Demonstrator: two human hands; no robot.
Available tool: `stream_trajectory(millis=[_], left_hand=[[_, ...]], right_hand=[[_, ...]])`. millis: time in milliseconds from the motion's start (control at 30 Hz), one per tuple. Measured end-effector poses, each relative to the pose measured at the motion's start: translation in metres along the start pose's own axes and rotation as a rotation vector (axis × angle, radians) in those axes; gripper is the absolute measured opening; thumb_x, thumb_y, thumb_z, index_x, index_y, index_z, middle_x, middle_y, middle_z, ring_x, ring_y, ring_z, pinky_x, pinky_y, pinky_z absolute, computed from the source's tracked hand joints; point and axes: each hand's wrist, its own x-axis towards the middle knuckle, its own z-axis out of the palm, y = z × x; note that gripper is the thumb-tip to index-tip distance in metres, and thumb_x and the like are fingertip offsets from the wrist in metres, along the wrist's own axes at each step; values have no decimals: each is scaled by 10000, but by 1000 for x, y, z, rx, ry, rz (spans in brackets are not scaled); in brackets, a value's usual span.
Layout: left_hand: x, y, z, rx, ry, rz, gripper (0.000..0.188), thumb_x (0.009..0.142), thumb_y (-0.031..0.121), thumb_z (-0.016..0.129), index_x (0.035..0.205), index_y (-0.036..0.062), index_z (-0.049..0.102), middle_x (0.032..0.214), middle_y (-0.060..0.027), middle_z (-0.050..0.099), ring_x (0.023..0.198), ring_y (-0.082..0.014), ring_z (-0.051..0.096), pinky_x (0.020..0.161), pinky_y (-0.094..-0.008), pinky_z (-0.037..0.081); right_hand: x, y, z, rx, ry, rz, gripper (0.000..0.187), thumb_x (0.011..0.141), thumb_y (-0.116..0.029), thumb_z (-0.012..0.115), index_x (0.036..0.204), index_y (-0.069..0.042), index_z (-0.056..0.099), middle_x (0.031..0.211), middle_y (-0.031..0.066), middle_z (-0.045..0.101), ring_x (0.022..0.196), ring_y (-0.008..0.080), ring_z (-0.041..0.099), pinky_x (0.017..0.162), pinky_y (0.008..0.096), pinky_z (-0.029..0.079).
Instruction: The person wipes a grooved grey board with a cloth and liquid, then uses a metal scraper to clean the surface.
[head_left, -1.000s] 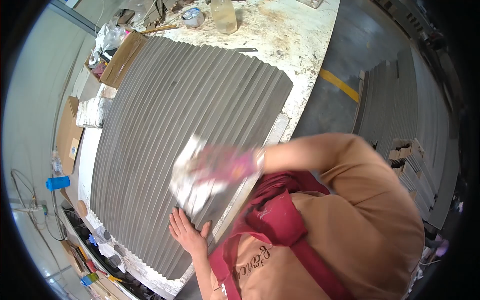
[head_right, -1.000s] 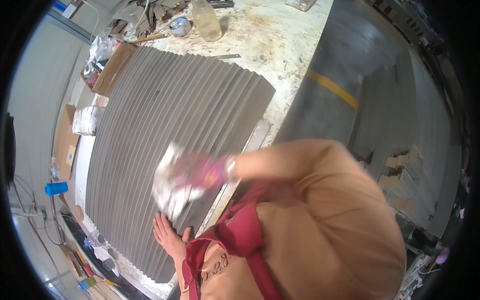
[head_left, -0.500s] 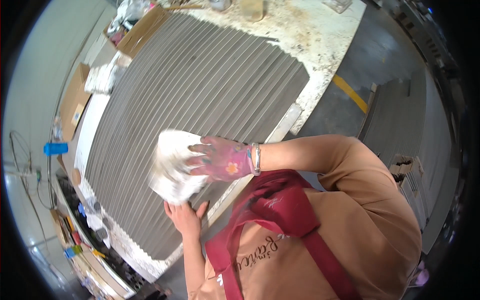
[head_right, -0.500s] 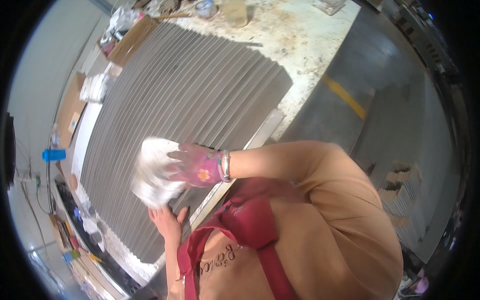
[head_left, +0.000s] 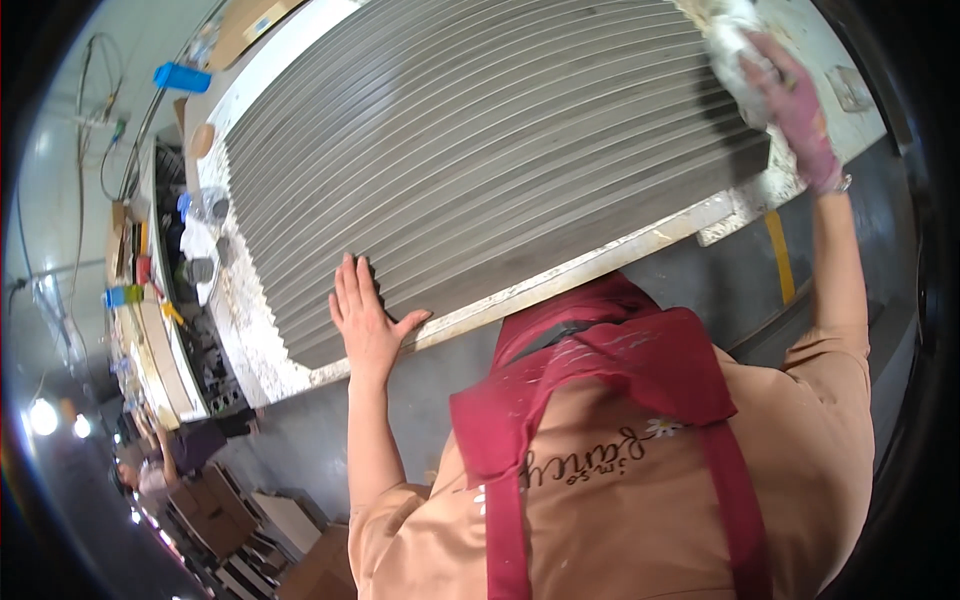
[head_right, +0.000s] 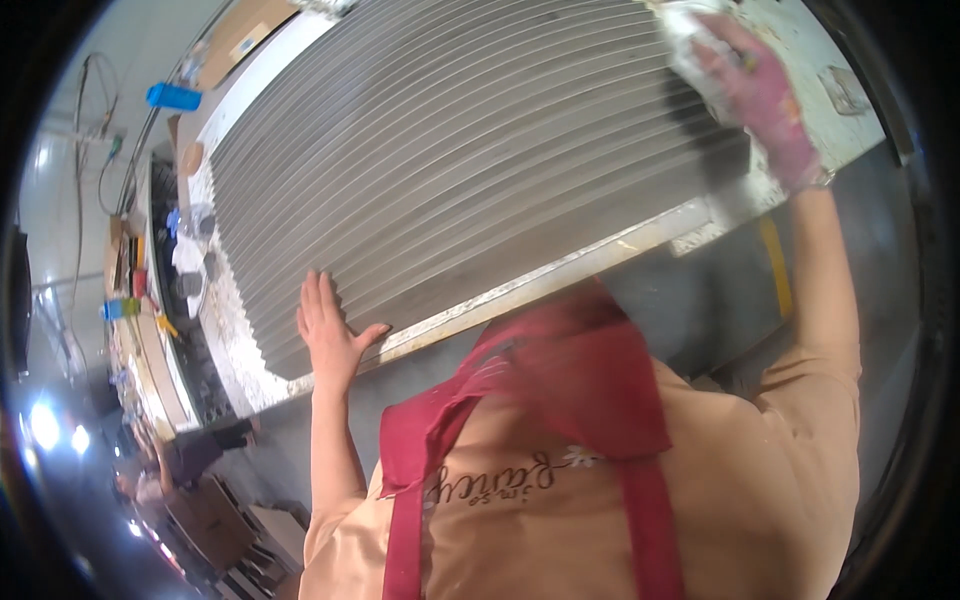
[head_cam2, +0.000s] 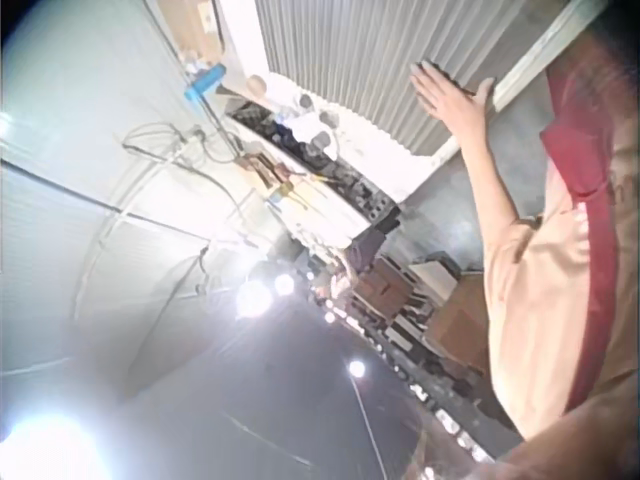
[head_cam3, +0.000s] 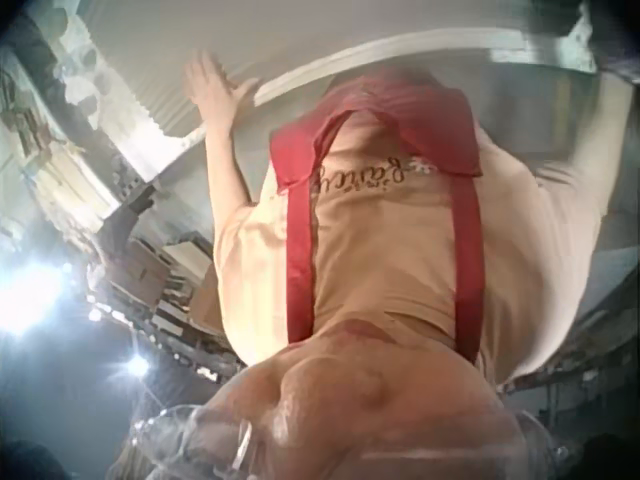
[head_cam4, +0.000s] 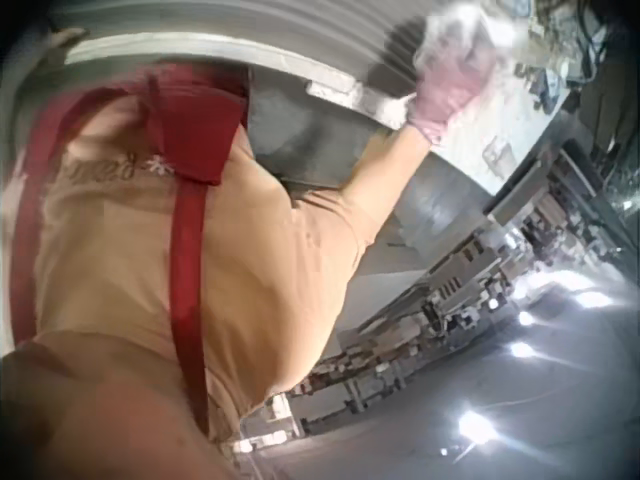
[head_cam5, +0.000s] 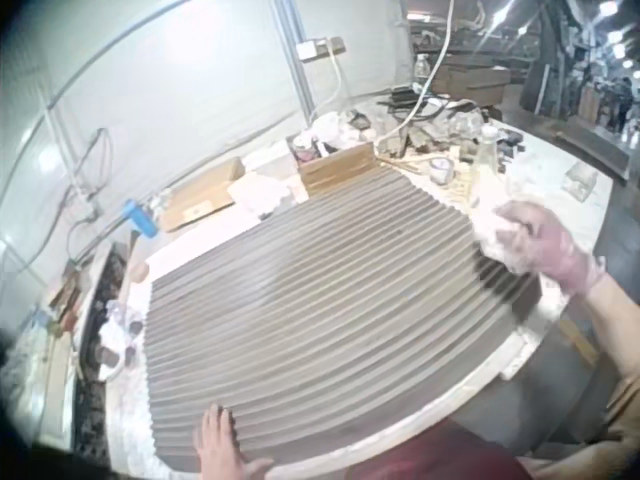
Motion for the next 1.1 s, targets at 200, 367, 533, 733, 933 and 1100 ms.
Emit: stream_trajectory(millis=[200, 367, 533, 733, 933, 1100], left_hand=[[7, -8, 8, -29, 9, 32, 1134, 542, 587, 776, 1426, 48, 314, 1500, -147, 287, 1375, -329, 283, 1087, -529, 229], [-1, -14, 7, -47, -11, 1, 1150, 531, 617, 773, 1438, 78, 316, 1519, -128, 264, 1395, -315, 257, 1094, -533, 217], [3, -11, 1, -65, 33, 33, 1125, 555, 640, 745, 1436, 83, 320, 1511, -122, 273, 1378, -311, 283, 1072, -552, 245], [23, 8, -9, -53, -36, 119, 1142, 533, 547, 791, 1446, 70, 298, 1508, -179, 267, 1379, -368, 270, 1050, -576, 263], [50, 35, 3, -101, -138, 210, 1152, 527, 556, 791, 1436, 43, 304, 1510, -159, 276, 1391, -354, 248, 1099, -543, 190], [46, 40, -3, -89, -129, 221, 1156, 524, 568, 780, 1434, 36, 305, 1511, -157, 278, 1393, -350, 244, 1106, -532, 180]], right_hand=[[-47, -54, 206, -305, -562, -794, 377, 862, -313, 609, 1201, -152, 579, 1382, 86, 481, 1272, 304, 435, 1085, 461, 290], [-43, -4, 190, -538, -704, -850, 468, 915, -271, 487, 1373, -175, 452, 1437, 93, 422, 1345, 303, 355, 1119, 484, 227], [26, 210, -42, -793, -269, -284, 447, 1011, -258, 362, 1386, -20, 417, 1438, 141, 416, 1348, 248, 364, 1126, 325, 249], [42, 68, 3, -232, -31, -156, 481, 936, -144, 471, 1411, -92, 412, 1484, 98, 342, 1313, 220, 404, 1097, 316, 304], [-13, -62, 265, -623, -645, -569, 384, 847, -362, 548, 1194, -202, 589, 1198, 51, 537, 1133, 238, 494, 994, 443, 376], [11, 34, 189, -650, -342, -691, 411, 835, -240, 555, 1240, -305, 582, 1153, 51, 590, 1110, 207, 548, 983, 384, 428]])
